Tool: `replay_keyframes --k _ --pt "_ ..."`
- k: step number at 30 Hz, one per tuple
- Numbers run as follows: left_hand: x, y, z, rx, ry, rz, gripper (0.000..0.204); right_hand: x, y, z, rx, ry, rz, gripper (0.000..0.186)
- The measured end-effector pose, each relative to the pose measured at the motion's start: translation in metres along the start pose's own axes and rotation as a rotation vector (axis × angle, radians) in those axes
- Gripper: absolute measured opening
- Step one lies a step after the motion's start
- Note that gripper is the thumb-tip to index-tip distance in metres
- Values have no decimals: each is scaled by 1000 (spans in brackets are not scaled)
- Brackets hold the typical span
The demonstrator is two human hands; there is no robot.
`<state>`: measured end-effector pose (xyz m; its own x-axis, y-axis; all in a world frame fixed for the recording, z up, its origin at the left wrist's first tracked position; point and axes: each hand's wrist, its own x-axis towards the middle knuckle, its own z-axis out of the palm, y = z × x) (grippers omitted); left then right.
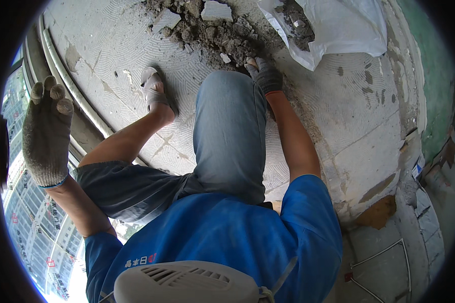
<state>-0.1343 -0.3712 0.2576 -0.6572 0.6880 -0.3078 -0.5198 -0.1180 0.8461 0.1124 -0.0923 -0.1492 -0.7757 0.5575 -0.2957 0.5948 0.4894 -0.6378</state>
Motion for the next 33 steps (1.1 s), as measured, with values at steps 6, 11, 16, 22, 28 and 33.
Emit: replay_keyframes --k 6,11,16,22,28,33 --pt "0 8 0 -36 -41 -6 39 -21 -22 -57 65 22 71 43" --pt "3 8 17 -10 -15 31 38 12 -13 -149 562 -52 553 36" --pt "5 8 12 -31 -107 17 40 -25 -17 -164 446 -210 604 37" --pt "-9 14 3 -30 99 32 39 -142 69 -80 -225 -162 163 48" --pt "-11 2 16 -75 -41 -12 37 -18 44 13 -174 -9 -177 37" --pt "-16 2 3 14 93 -16 39 77 -54 34 -141 -203 28 49"
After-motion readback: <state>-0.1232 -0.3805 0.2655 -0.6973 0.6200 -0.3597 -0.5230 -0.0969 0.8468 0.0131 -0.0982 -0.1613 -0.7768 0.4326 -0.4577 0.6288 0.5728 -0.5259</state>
